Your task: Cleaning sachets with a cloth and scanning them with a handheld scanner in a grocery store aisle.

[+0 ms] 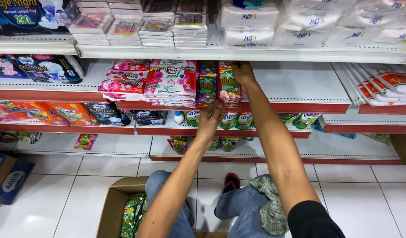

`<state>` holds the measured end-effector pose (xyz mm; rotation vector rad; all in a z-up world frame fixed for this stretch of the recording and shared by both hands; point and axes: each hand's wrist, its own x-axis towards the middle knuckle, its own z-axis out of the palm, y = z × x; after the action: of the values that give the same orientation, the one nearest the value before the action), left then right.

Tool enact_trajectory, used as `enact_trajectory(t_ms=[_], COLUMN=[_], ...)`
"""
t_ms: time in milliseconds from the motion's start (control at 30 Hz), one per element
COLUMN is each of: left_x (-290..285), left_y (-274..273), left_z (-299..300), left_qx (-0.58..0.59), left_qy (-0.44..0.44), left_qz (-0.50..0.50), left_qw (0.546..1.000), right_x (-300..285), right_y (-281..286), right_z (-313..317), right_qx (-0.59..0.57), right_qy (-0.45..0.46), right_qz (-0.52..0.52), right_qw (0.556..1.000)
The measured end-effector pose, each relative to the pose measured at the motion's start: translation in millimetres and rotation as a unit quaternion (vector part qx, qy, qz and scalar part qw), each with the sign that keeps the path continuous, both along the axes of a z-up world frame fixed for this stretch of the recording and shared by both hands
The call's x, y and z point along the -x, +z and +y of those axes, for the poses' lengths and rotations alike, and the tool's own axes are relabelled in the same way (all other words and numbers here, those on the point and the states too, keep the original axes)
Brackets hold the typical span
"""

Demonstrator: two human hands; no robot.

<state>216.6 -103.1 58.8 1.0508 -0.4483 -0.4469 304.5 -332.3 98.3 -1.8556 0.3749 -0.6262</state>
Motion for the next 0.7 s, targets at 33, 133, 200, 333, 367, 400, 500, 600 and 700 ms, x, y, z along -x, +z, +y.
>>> enact_trajectory(t_ms=[33,133,200,333,367,400,500,600,700], left_x=[0.0,0.7,-1.9,5.1,4.7,3.1,-23.0,-56.1,-74.2], left_y=[1.9,2.7,-2.3,15.9,18.2,21.3,5.6,6.6,36.5], left_z=[2.2,4.0,5.2,5.6,5.3,4.3,-2.9,-16.7,-38.3], left_qx=[0.0,-0.049,-0.077,-0.104,-0.118,-0.131,-0.181,-0.298,-0.335], left_qy=[0.0,0.011,0.023,0.031,0.035,0.04,0.075,0.238,0.212], left_qz=[-0.001,-0.025,-0.08,-0.085,-0.089,-0.095,-0.167,-0.427,-0.385], left_qw=[1.0,0.998,0.994,0.99,0.988,0.986,0.966,0.82,0.833], right_x=[6.9,24.0,23.9,41.8,42.3,41.4,40.5,32.9,38.6], right_y=[7.5,14.8,0.2,6.0,5.1,5.7,-2.6,-18.4,-13.6], right_z=[7.5,15.4,8.2,14.6,13.7,12.2,11.4,2.9,7.7], right_qx=[0.0,-0.121,-0.113,-0.123,-0.116,-0.107,-0.109,-0.118,-0.148], right_qy=[0.0,0.048,0.095,0.093,0.095,0.097,0.083,0.093,0.1], right_qz=[-0.001,0.037,-0.046,-0.006,-0.01,-0.016,-0.028,-0.05,-0.053], right_qw=[1.0,0.991,0.988,0.988,0.989,0.989,0.99,0.987,0.982])
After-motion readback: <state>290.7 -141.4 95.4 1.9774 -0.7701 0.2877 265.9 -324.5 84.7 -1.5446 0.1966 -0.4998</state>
